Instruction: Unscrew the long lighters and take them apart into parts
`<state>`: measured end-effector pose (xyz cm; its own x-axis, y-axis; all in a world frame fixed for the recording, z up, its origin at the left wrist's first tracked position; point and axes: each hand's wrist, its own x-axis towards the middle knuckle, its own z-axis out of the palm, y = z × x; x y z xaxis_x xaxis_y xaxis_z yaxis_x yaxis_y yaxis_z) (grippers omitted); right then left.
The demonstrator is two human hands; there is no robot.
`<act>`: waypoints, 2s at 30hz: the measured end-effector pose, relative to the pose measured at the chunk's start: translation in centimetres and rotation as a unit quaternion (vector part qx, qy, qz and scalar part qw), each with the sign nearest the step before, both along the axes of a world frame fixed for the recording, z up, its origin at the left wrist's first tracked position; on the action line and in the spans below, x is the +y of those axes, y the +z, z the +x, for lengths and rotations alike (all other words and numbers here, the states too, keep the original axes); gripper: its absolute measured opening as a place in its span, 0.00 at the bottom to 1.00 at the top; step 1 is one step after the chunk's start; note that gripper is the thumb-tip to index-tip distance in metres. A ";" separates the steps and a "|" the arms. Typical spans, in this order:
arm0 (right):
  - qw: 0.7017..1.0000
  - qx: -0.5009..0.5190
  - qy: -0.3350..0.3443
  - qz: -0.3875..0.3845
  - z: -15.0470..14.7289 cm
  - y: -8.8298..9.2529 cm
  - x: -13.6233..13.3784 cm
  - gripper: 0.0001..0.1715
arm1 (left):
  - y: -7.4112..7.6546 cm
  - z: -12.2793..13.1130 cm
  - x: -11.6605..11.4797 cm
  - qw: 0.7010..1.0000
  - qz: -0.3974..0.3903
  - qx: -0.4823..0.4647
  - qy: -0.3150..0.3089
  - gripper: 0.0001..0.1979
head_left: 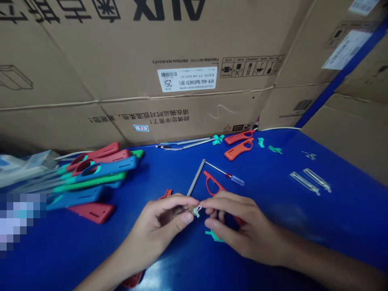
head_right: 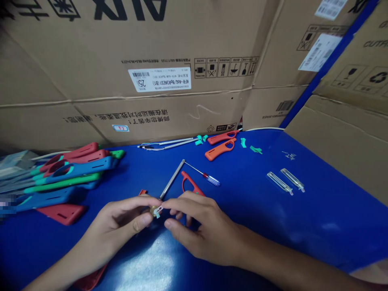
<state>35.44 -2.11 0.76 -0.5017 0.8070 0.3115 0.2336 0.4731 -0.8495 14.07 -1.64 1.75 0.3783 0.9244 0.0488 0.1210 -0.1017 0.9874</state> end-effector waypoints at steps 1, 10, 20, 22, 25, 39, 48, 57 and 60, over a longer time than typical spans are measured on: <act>1.000 -0.001 -0.002 0.006 0.0 0.0 0.0 0.15 | 0.0 0.0 0.0 1.000 -0.003 0.004 0.004 0.09; 0.999 -0.005 -0.002 0.034 0.0 0.4 -0.2 0.12 | -0.6 -0.3 0.1 1.000 -0.011 0.004 0.021 0.09; 0.998 -0.044 0.007 0.045 0.2 0.6 -0.4 0.17 | -1.1 -0.3 -0.2 0.981 -0.170 -0.097 -0.018 0.18; 0.998 -0.044 0.004 0.046 0.2 0.6 -0.4 0.16 | -1.2 -0.5 -0.2 0.974 -0.191 -0.119 -0.038 0.20; 0.997 -0.054 0.007 0.061 0.2 0.5 -0.3 0.16 | -1.0 -0.7 -0.3 0.993 -0.111 -0.038 -0.019 0.16; 0.958 -0.278 0.067 0.004 2.0 1.6 0.6 0.13 | -0.4 -1.7 -0.2 0.932 0.295 0.201 0.067 0.07; 0.934 -0.343 0.095 0.013 1.7 1.3 0.2 0.11 | -0.5 -3.5 1.2 0.978 0.146 0.124 0.078 0.06; 0.941 -0.320 0.052 0.099 -1.1 1.1 0.0 0.11 | -1.5 -4.9 2.7 0.969 0.152 0.174 0.092 0.11; 0.934 -0.346 0.028 0.088 -3.9 0.9 -0.2 0.14 | -1.9 -5.0 2.9 0.949 0.210 0.217 0.091 0.08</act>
<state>31.55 -2.30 1.69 -0.6720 0.7402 0.0224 0.6680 0.6189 -0.4133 9.02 1.21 -0.14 0.2828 0.9101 0.3030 0.5597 -0.4131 0.7183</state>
